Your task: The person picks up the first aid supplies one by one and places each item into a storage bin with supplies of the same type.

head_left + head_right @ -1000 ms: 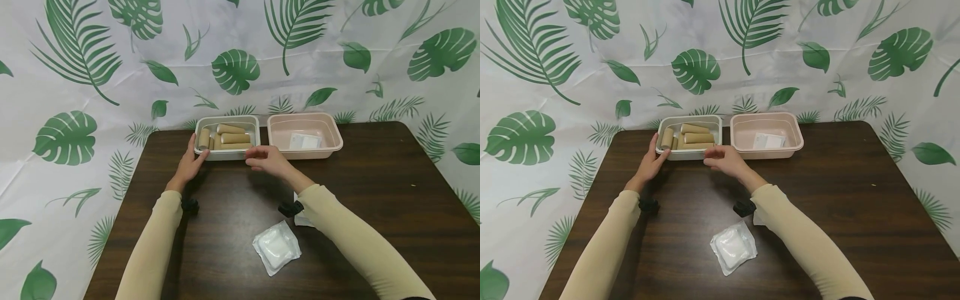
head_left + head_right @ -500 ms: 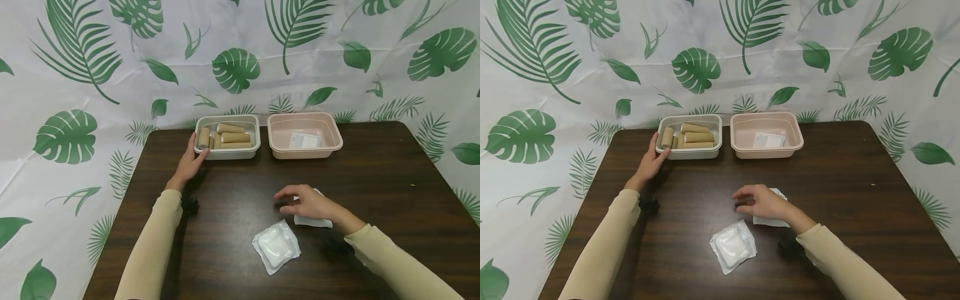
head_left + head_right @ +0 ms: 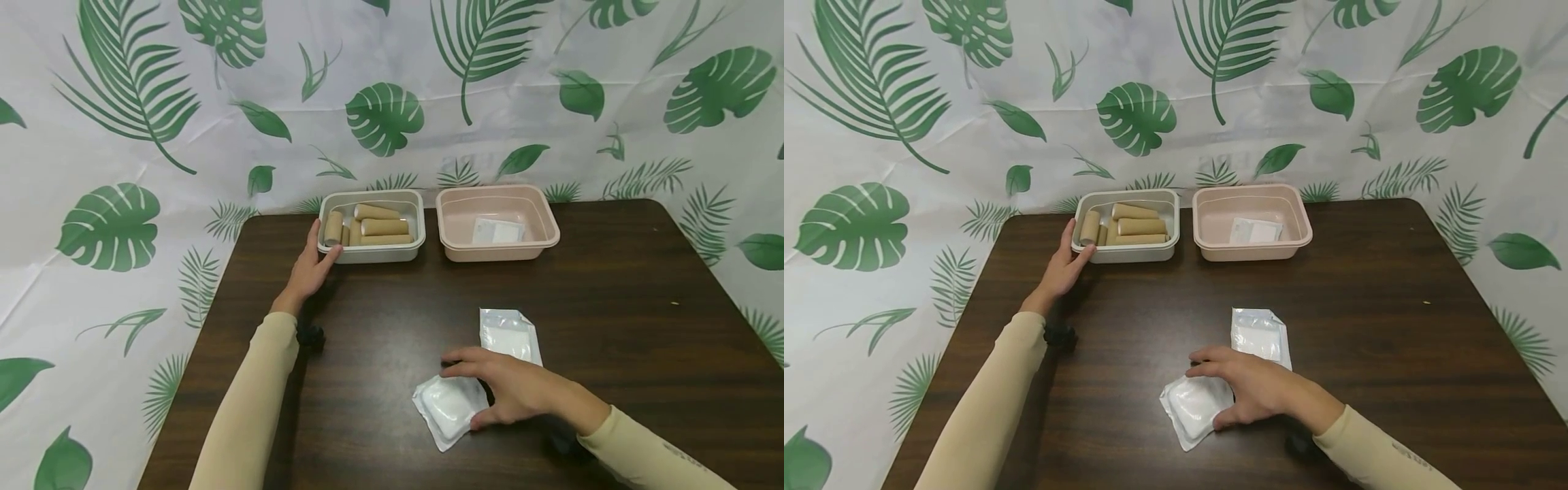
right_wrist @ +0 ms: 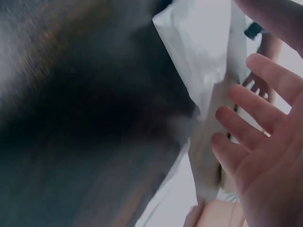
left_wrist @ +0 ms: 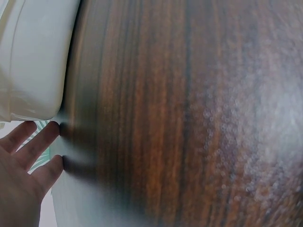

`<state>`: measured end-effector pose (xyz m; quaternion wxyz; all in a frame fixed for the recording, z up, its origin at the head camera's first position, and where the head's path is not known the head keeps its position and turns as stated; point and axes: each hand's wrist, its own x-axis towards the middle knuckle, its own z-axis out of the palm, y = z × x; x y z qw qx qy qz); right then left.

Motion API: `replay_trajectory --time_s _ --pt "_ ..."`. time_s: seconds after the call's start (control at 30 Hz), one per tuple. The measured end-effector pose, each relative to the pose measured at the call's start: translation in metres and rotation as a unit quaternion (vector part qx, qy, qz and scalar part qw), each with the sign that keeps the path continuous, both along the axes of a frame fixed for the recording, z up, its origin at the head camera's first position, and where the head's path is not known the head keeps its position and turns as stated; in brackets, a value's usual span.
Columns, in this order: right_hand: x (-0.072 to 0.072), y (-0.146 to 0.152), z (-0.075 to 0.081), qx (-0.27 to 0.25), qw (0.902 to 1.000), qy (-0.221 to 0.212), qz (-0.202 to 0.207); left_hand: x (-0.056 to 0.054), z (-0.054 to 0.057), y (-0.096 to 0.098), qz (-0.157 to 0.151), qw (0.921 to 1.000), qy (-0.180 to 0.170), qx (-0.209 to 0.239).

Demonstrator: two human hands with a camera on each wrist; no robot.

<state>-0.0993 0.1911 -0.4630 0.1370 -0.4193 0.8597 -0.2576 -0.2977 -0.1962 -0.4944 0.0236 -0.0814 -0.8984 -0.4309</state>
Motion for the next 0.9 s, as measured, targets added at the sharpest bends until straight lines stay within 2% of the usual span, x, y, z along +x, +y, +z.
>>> replay_trajectory --time_s 0.17,0.27,0.5,0.7,0.9 --pt "0.006 -0.003 -0.006 -0.001 0.9988 0.038 0.029 -0.001 0.000 0.000 0.000 1.0000 -0.002 -0.001" --pt "0.007 -0.004 -0.009 0.004 0.9983 0.046 0.035 -0.002 -0.001 0.000 0.004 1.0000 -0.008 -0.004" --pt "0.009 -0.007 -0.011 0.017 0.9961 0.080 0.034 -0.003 -0.002 0.000 0.001 0.9999 -0.012 -0.003" --pt "0.009 -0.008 -0.013 -0.004 0.9939 0.103 0.038 -0.002 -0.002 0.000 0.001 0.9999 -0.011 -0.003" --pt "0.010 -0.008 -0.014 -0.002 0.9944 0.100 0.032 -0.001 -0.002 0.000 0.001 0.9999 -0.014 0.001"
